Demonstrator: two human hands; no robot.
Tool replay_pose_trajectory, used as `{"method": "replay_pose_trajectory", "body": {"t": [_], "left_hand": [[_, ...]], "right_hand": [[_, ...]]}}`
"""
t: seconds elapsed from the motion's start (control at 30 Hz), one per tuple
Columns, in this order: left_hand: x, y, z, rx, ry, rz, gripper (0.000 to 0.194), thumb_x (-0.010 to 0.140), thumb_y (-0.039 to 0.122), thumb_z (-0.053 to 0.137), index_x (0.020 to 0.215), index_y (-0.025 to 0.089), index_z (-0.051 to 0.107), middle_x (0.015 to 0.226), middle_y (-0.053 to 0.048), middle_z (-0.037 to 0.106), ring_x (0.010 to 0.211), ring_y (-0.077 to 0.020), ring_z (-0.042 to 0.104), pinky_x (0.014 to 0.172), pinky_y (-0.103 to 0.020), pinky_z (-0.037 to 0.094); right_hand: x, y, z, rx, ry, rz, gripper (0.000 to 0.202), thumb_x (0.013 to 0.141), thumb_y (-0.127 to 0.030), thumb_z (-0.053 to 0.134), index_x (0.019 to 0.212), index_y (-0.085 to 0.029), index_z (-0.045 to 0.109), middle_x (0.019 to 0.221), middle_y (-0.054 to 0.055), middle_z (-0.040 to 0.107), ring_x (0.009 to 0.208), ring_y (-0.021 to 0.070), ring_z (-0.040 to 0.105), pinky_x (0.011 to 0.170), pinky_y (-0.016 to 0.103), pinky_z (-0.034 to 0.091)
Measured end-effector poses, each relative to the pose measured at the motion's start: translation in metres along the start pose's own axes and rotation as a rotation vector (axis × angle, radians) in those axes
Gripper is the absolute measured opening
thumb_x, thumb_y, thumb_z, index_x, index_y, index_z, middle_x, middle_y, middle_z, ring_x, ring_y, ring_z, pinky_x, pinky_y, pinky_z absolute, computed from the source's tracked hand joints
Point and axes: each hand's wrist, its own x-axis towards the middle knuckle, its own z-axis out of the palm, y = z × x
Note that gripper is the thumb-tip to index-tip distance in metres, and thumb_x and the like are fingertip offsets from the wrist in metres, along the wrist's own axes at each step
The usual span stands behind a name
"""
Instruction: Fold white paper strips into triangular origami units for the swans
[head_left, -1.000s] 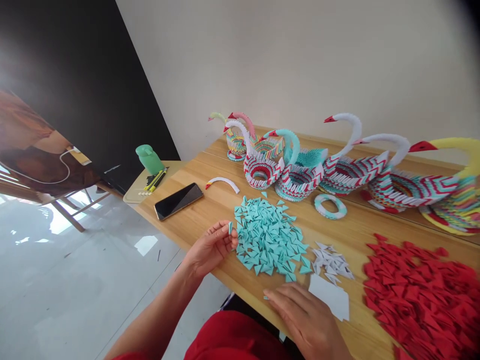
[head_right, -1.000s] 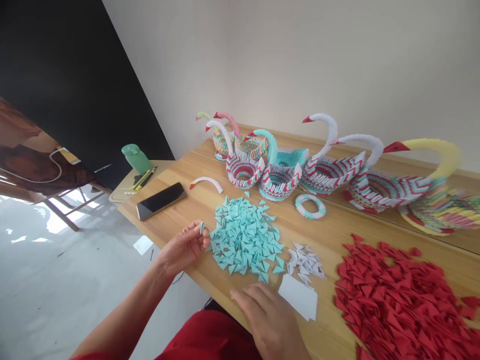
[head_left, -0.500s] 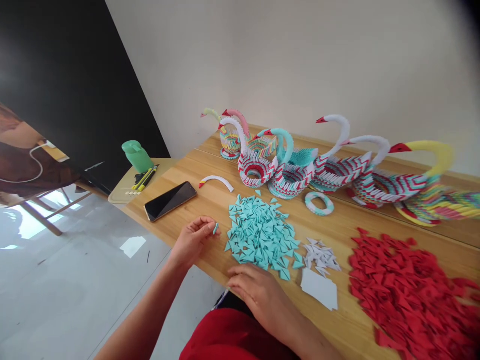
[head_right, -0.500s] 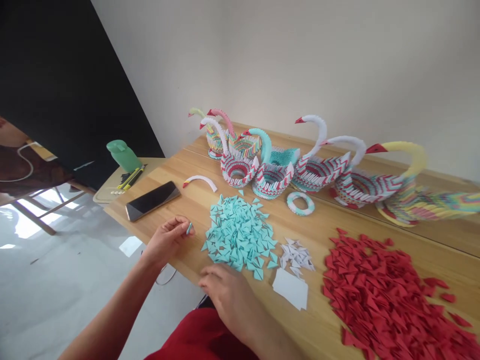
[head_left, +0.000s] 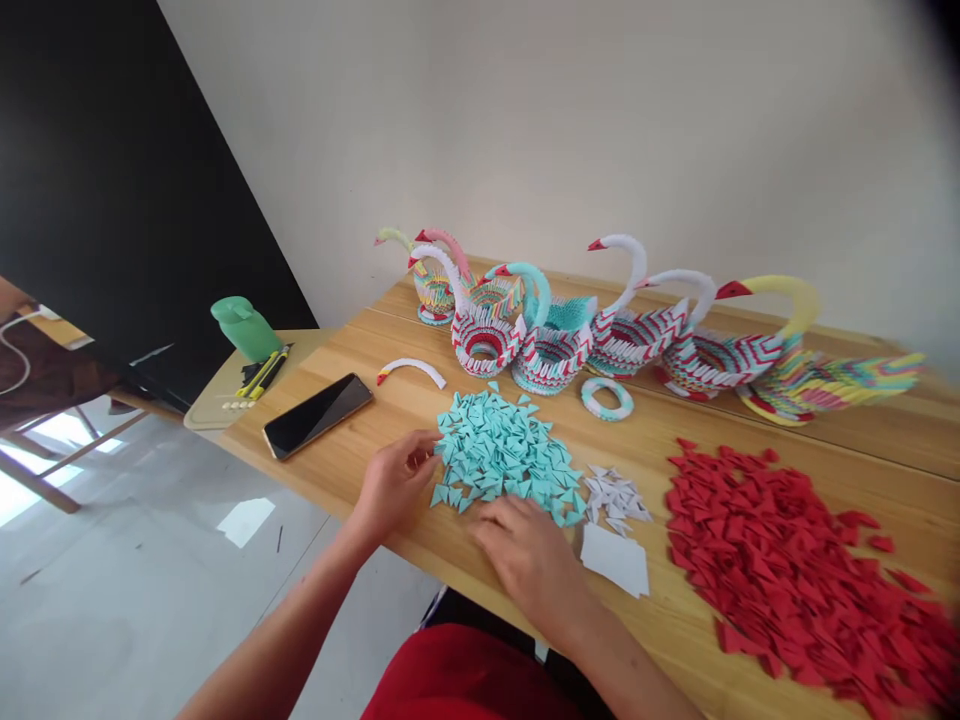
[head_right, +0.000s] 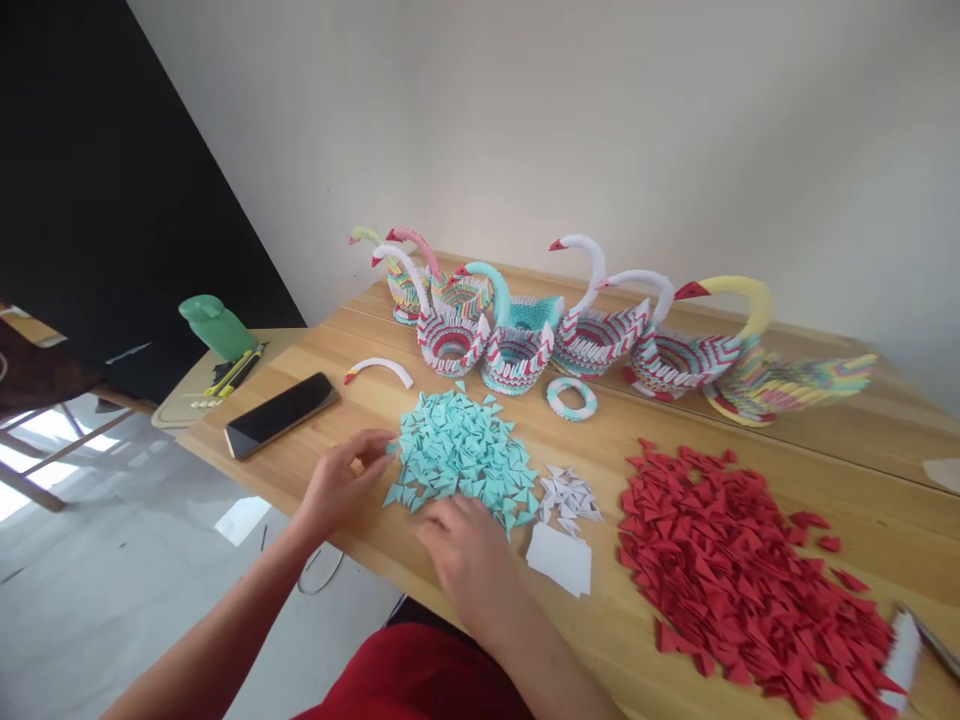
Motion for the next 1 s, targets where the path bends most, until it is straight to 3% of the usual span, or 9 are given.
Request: {"method": "replay_pose_trajectory", "body": {"t": [0.13,0.23,0.4,0.6,0.73,0.8,0.9,1.0], "left_hand": [[-0.013,0.018,-0.003,-0.174,0.024,0.024,0.020,0.079,0.019,0.071,0.099,0.021,0.070,0.082,0.000,0.072,0.066,-0.0126,0.063,0.069,-0.023,0.051],[-0.018,0.035,0.000,-0.209,-0.007,0.093,0.030,0.077,0.018,0.074,0.106,0.024,0.072,0.079,-0.001,0.073,0.067,-0.0138,0.065,0.072,-0.024,0.051],[-0.025,0.056,0.010,-0.220,-0.158,0.247,0.043,0.079,0.013,0.071,0.119,0.028,0.069,0.078,-0.002,0.074,0.072,-0.0163,0.065,0.077,-0.027,0.051],[-0.048,0.068,0.023,-0.210,-0.278,0.329,0.049,0.083,0.011,0.067,0.129,0.030,0.063,0.081,-0.004,0.074,0.076,-0.0180,0.065,0.081,-0.031,0.050],[-0.063,0.070,0.033,-0.180,-0.224,0.441,0.060,0.085,0.005,0.062,0.137,0.034,0.054,0.079,-0.003,0.073,0.069,-0.0164,0.063,0.069,-0.026,0.048],[-0.068,0.070,0.037,-0.159,-0.252,0.508,0.061,0.086,0.003,0.059,0.138,0.034,0.054,0.079,-0.004,0.073,0.066,-0.0164,0.062,0.064,-0.026,0.047],[-0.070,0.075,0.037,-0.142,-0.321,0.561,0.061,0.087,0.003,0.056,0.140,0.033,0.052,0.075,-0.005,0.071,0.062,-0.0173,0.060,0.062,-0.028,0.045],[-0.069,0.085,0.032,-0.175,-0.330,0.552,0.066,0.088,0.004,0.055,0.145,0.035,0.044,0.073,-0.004,0.070,0.062,-0.0177,0.058,0.062,-0.028,0.045]], "right_hand": [[-0.005,-0.005,-0.001,-0.085,-0.035,-0.056,0.016,0.090,-0.010,0.061,0.103,-0.019,0.067,0.084,0.005,0.067,0.081,0.0222,0.060,0.071,0.036,0.047],[-0.007,-0.001,-0.024,-0.024,0.017,0.014,0.015,0.094,-0.019,0.060,0.108,-0.018,0.065,0.092,0.006,0.069,0.084,0.0226,0.061,0.071,0.036,0.049],[-0.009,0.000,-0.059,0.126,0.160,0.104,0.020,0.099,-0.024,0.052,0.115,-0.018,0.062,0.102,0.009,0.068,0.094,0.0222,0.061,0.079,0.036,0.051],[-0.026,-0.011,-0.057,0.271,0.178,0.161,0.016,0.100,-0.022,0.050,0.090,-0.019,0.062,0.080,0.003,0.065,0.075,0.0177,0.060,0.067,0.029,0.047],[-0.045,-0.015,-0.058,0.357,0.138,0.197,0.011,0.099,-0.022,0.053,0.092,-0.020,0.061,0.085,0.003,0.065,0.080,0.0174,0.059,0.070,0.029,0.046],[-0.053,-0.016,-0.058,0.358,0.122,0.210,0.010,0.098,-0.025,0.054,0.092,-0.020,0.060,0.085,0.003,0.065,0.080,0.0178,0.059,0.070,0.029,0.046],[-0.060,-0.018,-0.056,0.337,0.123,0.210,0.017,0.099,-0.029,0.052,0.086,-0.020,0.057,0.077,0.002,0.062,0.073,0.0169,0.058,0.063,0.027,0.044],[-0.062,-0.024,-0.055,0.284,0.208,0.150,0.027,0.103,-0.028,0.043,0.081,-0.021,0.057,0.070,0.001,0.061,0.066,0.0164,0.055,0.059,0.027,0.042]]}}
